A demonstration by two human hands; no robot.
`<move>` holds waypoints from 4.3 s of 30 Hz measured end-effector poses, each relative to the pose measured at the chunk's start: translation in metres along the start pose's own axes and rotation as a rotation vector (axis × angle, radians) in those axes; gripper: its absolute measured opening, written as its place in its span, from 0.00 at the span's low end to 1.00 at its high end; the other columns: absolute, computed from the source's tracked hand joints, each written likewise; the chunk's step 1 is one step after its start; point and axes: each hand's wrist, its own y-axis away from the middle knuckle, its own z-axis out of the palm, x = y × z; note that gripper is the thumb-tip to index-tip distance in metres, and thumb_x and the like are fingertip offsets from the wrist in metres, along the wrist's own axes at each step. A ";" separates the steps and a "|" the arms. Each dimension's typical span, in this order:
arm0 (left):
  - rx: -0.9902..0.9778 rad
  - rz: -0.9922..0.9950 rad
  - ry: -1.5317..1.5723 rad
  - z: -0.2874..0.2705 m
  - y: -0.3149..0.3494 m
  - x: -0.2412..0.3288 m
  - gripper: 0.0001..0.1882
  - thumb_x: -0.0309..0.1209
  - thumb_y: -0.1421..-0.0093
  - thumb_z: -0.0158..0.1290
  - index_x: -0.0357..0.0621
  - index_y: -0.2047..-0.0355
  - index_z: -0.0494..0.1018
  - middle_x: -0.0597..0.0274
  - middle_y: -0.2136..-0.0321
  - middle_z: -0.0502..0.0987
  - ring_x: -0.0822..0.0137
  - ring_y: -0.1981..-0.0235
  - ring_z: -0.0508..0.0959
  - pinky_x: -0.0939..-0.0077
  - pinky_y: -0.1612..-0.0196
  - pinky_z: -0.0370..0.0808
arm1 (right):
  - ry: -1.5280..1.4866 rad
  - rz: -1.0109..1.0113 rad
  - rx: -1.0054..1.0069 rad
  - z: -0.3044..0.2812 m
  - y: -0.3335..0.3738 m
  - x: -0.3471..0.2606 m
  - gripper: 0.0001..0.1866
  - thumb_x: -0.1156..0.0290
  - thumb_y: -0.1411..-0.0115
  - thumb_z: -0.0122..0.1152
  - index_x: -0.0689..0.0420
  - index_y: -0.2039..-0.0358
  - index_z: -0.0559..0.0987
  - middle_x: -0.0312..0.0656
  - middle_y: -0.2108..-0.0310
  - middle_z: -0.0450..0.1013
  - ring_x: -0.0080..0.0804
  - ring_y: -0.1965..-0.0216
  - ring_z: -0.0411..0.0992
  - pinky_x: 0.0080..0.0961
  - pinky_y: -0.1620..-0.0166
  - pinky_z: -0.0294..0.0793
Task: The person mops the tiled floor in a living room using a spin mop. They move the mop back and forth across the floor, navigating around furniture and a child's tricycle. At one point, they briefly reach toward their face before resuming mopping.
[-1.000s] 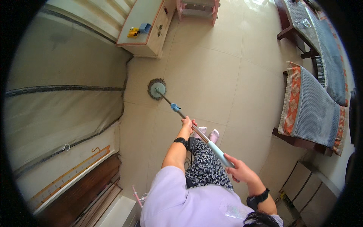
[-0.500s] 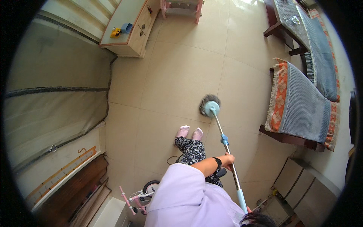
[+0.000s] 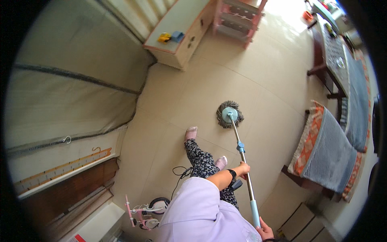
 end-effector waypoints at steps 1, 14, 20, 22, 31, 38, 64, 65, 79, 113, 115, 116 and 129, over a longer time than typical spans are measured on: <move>0.034 0.031 0.039 -0.021 0.004 0.018 0.21 0.33 0.40 0.51 0.38 0.53 0.56 0.40 0.64 0.79 0.49 0.69 0.84 0.38 0.72 0.82 | 0.032 -0.022 -0.020 0.003 -0.008 -0.020 0.28 0.72 0.36 0.51 0.58 0.34 0.64 0.40 0.69 0.75 0.22 0.74 0.69 0.20 0.69 0.72; 0.341 0.355 0.401 -0.351 0.049 0.202 0.22 0.39 0.35 0.48 0.37 0.48 0.57 0.35 0.61 0.77 0.43 0.73 0.83 0.52 0.81 0.83 | 0.449 0.126 -0.313 0.126 -0.158 -0.352 0.32 0.69 0.32 0.53 0.49 0.29 0.55 0.32 0.77 0.64 0.21 0.80 0.64 0.26 0.80 0.68; 0.543 0.469 0.427 -0.477 0.059 0.244 0.23 0.39 0.34 0.46 0.35 0.48 0.57 0.35 0.62 0.77 0.44 0.73 0.83 0.57 0.80 0.84 | 0.500 0.017 -0.419 0.200 -0.218 -0.439 0.33 0.67 0.31 0.51 0.50 0.29 0.53 0.33 0.77 0.64 0.21 0.83 0.63 0.26 0.85 0.68; 0.490 0.457 0.551 -0.499 0.064 0.241 0.23 0.39 0.34 0.45 0.35 0.47 0.57 0.34 0.62 0.77 0.45 0.73 0.83 0.57 0.81 0.83 | 0.544 0.011 -0.467 0.211 -0.225 -0.453 0.32 0.65 0.30 0.50 0.49 0.29 0.53 0.34 0.78 0.64 0.22 0.85 0.63 0.25 0.85 0.68; 0.607 0.402 0.676 -0.505 0.065 0.182 0.26 0.39 0.35 0.43 0.36 0.43 0.52 0.34 0.66 0.78 0.46 0.76 0.82 0.57 0.80 0.83 | 0.708 -0.016 -0.539 0.222 -0.213 -0.454 0.33 0.64 0.31 0.49 0.48 0.28 0.52 0.33 0.81 0.62 0.22 0.87 0.63 0.25 0.85 0.65; 0.588 0.331 0.535 -0.339 0.058 0.114 0.24 0.41 0.35 0.44 0.43 0.45 0.51 0.35 0.67 0.78 0.40 0.71 0.81 0.49 0.75 0.81 | 0.718 0.025 -0.452 0.123 -0.122 -0.346 0.33 0.67 0.31 0.50 0.51 0.29 0.53 0.32 0.80 0.64 0.22 0.85 0.64 0.25 0.82 0.67; 0.314 0.392 0.936 -0.461 0.121 0.066 0.30 0.38 0.35 0.46 0.34 0.41 0.46 0.38 0.66 0.77 0.47 0.80 0.81 0.52 0.84 0.81 | 1.101 -0.060 -0.521 0.218 -0.119 -0.426 0.32 0.69 0.34 0.55 0.48 0.30 0.58 0.33 0.76 0.70 0.20 0.77 0.68 0.22 0.72 0.70; 0.352 0.372 0.979 -0.479 0.125 0.055 0.30 0.38 0.35 0.46 0.33 0.42 0.48 0.38 0.66 0.78 0.47 0.80 0.81 0.52 0.85 0.80 | 1.090 -0.116 -0.596 0.239 -0.117 -0.441 0.32 0.69 0.34 0.55 0.48 0.30 0.58 0.32 0.77 0.69 0.21 0.79 0.68 0.24 0.74 0.70; 0.580 0.181 1.449 -0.611 0.119 -0.261 0.21 0.38 0.32 0.42 0.31 0.49 0.55 0.45 0.72 0.74 0.54 0.80 0.79 0.54 0.83 0.80 | 1.595 -0.090 -0.913 0.513 -0.100 -0.445 0.33 0.60 0.33 0.51 0.41 0.30 0.54 0.45 0.81 0.71 0.34 0.85 0.72 0.33 0.81 0.74; 0.115 0.268 0.898 -0.210 0.084 0.018 0.17 0.40 0.34 0.41 0.49 0.49 0.52 0.47 0.79 0.75 0.48 0.87 0.76 0.43 0.92 0.66 | 1.461 -0.152 -0.307 0.076 -0.011 -0.305 0.36 0.65 0.36 0.58 0.43 0.30 0.57 0.43 0.69 0.75 0.24 0.75 0.72 0.27 0.69 0.74; 0.031 0.494 0.984 -0.265 0.101 -0.007 0.27 0.37 0.33 0.39 0.28 0.49 0.39 0.41 0.80 0.75 0.53 0.88 0.78 0.56 0.90 0.76 | 1.573 -0.199 -0.367 0.116 -0.009 -0.335 0.36 0.64 0.36 0.59 0.43 0.29 0.56 0.44 0.68 0.76 0.24 0.74 0.73 0.28 0.68 0.75; 0.093 0.532 1.009 -0.290 0.108 -0.028 0.30 0.37 0.33 0.40 0.20 0.51 0.39 0.40 0.81 0.75 0.52 0.88 0.78 0.57 0.91 0.76 | 1.629 -0.233 -0.406 0.140 -0.007 -0.350 0.37 0.63 0.36 0.60 0.43 0.29 0.56 0.45 0.67 0.77 0.25 0.73 0.73 0.28 0.67 0.75; 0.195 0.616 1.887 -0.421 0.151 -0.258 0.22 0.37 0.32 0.40 0.35 0.50 0.45 0.45 0.74 0.72 0.58 0.86 0.76 0.67 0.85 0.78 | 2.369 -0.307 -0.713 0.486 0.060 -0.403 0.33 0.64 0.32 0.50 0.43 0.29 0.52 0.44 0.80 0.75 0.32 0.84 0.74 0.32 0.75 0.77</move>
